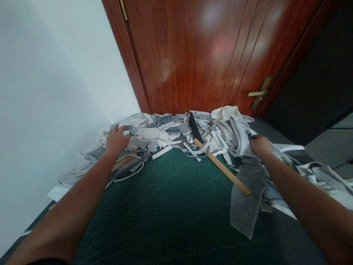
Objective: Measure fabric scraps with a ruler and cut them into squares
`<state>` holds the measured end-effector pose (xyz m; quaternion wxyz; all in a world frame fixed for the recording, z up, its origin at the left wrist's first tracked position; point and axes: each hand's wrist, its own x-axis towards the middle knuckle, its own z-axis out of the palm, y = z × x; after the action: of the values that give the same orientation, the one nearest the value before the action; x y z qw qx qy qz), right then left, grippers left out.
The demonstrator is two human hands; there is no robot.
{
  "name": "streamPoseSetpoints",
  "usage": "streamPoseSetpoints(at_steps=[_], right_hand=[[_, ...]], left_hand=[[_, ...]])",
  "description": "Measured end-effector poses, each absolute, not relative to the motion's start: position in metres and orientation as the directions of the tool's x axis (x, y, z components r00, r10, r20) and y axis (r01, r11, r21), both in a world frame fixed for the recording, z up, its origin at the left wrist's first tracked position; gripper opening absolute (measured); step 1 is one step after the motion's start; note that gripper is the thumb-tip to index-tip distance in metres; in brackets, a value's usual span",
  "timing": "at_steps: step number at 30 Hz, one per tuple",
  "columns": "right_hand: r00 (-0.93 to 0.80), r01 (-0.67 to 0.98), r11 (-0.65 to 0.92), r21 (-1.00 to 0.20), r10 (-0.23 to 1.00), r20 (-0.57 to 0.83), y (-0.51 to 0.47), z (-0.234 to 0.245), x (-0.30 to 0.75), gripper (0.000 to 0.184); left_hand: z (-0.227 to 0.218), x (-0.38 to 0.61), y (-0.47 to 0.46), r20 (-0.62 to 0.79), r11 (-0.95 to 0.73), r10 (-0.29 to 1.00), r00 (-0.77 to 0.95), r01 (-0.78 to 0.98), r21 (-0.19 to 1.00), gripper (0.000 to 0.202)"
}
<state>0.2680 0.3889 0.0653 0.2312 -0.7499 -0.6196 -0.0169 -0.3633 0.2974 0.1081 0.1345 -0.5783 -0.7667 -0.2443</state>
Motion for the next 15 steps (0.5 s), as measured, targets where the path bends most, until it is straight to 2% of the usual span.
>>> streamPoseSetpoints(at_steps=[2,5,8,10,15], right_hand=[[0.235,0.940,-0.129,-0.316,0.917,0.324,0.394,0.063,0.267,0.045],[0.125,0.952,-0.034,-0.303,0.949,0.288,0.405,0.063,0.261,0.055],[-0.016,0.951,0.086,-0.296,0.973,0.231,0.412,0.050,0.250,0.062],[-0.088,0.951,0.156,-0.265,0.963,0.253,0.411,0.035,0.245,0.069],[-0.129,0.968,0.182,-0.170,0.951,0.281,0.405,0.013,0.247,0.079]], left_hand=[[0.113,-0.389,0.303,0.478,0.255,0.816,-0.325,0.945,0.207,0.058],[0.117,-0.417,0.313,0.435,0.272,0.834,-0.338,0.939,0.208,0.063],[0.113,-0.431,0.327,0.326,0.302,0.877,-0.352,0.933,0.196,0.069],[0.107,-0.436,0.336,0.252,0.310,0.904,-0.346,0.935,0.173,0.071],[0.093,-0.440,0.350,0.179,0.310,0.924,-0.337,0.937,0.162,0.062]])
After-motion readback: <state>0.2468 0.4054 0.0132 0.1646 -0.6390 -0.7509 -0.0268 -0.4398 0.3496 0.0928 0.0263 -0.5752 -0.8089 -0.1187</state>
